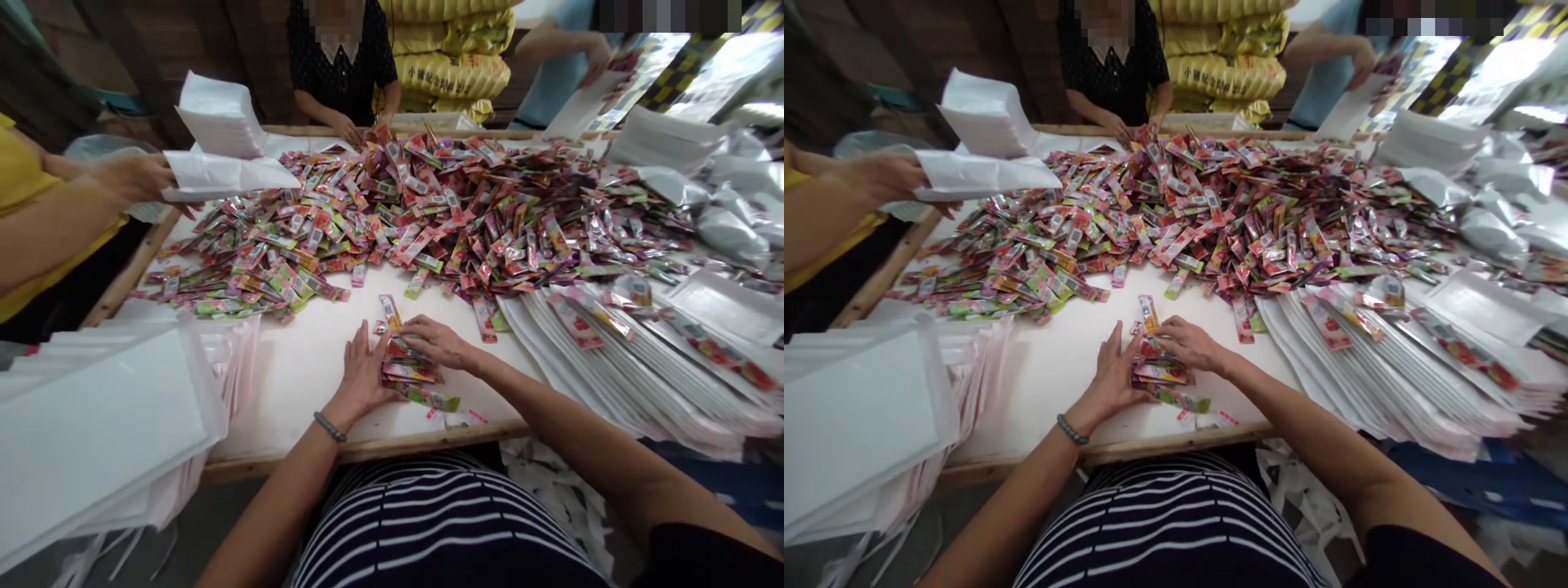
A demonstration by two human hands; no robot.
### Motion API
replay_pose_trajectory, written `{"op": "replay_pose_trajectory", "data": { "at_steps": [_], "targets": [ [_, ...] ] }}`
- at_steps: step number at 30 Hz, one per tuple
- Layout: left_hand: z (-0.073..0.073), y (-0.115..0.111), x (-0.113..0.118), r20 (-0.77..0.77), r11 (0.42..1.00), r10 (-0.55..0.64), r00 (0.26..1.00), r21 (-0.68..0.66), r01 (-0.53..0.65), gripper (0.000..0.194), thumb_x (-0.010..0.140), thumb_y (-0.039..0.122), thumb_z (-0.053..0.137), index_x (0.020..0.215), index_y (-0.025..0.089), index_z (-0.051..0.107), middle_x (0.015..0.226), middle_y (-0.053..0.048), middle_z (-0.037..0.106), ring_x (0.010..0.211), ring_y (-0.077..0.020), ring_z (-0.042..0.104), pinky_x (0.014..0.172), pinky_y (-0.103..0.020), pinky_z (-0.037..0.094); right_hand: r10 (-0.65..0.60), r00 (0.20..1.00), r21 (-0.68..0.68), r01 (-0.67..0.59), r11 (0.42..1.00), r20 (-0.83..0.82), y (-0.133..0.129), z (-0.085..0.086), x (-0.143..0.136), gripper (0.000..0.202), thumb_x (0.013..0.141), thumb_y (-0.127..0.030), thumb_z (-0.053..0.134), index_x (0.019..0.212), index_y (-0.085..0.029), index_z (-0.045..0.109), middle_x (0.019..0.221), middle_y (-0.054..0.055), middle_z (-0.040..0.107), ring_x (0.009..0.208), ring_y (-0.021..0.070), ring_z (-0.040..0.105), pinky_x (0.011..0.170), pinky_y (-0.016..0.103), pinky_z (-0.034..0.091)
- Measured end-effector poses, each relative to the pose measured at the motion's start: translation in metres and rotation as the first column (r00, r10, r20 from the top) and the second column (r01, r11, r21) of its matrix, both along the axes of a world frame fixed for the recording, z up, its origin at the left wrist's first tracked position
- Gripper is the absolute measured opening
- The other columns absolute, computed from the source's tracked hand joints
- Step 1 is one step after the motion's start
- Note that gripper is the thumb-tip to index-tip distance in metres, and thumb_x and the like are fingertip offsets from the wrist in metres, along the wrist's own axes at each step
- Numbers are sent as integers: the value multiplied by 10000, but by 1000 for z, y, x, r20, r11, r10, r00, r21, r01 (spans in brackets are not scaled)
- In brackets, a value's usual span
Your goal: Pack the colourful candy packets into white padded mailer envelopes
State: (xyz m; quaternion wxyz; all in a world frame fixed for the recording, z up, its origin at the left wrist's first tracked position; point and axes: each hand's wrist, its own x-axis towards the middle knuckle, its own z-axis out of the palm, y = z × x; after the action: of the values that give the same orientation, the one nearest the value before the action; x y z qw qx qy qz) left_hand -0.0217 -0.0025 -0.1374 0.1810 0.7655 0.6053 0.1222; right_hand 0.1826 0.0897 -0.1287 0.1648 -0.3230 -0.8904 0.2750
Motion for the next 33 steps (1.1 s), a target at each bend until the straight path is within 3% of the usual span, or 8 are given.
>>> {"op": "replay_pose_trajectory", "data": {
  "at_steps": [3,8,12,15,19,25,28,33],
  "targets": [
    [6,2,3,-80,997,-70,994,32,73,1128,590,666,746,1512,248,248,1611,-186,60,1464,-423,80,1140,-623,138,-90,994,116,82,990,59,13,4,-12,423,1018,-341,281,1235,-191,610,1212,96,611,1142,176,553,989,328,436],
    [10,10,5,-153,982,-189,970,-42,185,1001,720,675,628,1508,180,256,1562,-184,277,1465,-349,171,1162,-582,135,-17,941,292,-87,953,339,57,18,-41,262,954,-259,460,1076,-167,674,1248,111,620,1254,253,470,995,409,390],
    [7,9,2,-125,985,-171,977,-38,167,1009,731,688,603,1504,144,253,1553,-202,287,1466,-340,175,1170,-569,129,-209,914,387,64,920,348,76,26,-31,313,912,-82,409,1120,-108,643,1242,161,609,1276,273,437,995,427,374],
    [3,6,0,-54,991,-136,989,-8,136,1120,669,722,639,1521,149,189,1578,-231,185,1469,-360,145,1165,-576,130,-298,908,377,177,909,294,62,22,-8,382,950,-100,329,1243,-99,575,1230,162,615,1165,242,529,963,384,412],
    [-1,8,0,31,990,-138,990,-9,139,1230,574,746,695,1525,175,165,1590,-254,65,1470,-400,81,1153,-607,112,-361,914,157,335,929,185,25,13,13,473,1004,-407,314,1353,-146,500,1310,134,588,1203,238,531,1009,390,414],
    [0,18,5,202,998,-54,978,-6,56,1186,632,590,757,1525,173,97,1593,-235,67,1481,-364,49,1164,-565,163,70,932,27,-85,996,356,-17,0,-1,1102,670,-803,578,1516,-171,264,1563,198,241,1437,405,168,1109,598,195],
    [3,22,9,303,996,-58,951,-45,75,1176,630,412,790,1528,194,62,1605,-197,52,1488,-333,25,1171,-537,191,49,928,112,-96,989,368,-32,-10,-10,1176,646,-770,632,1518,-95,223,1544,264,224,1426,436,145,1084,629,183],
    [20,20,16,366,999,22,930,-47,-6,1036,672,174,654,1525,212,69,1611,-146,87,1492,-278,69,1181,-491,220,2,964,178,-52,983,267,-34,-14,-21,821,834,-483,616,1488,-108,291,1427,225,438,1292,344,392,1002,520,323]
  ]
}}
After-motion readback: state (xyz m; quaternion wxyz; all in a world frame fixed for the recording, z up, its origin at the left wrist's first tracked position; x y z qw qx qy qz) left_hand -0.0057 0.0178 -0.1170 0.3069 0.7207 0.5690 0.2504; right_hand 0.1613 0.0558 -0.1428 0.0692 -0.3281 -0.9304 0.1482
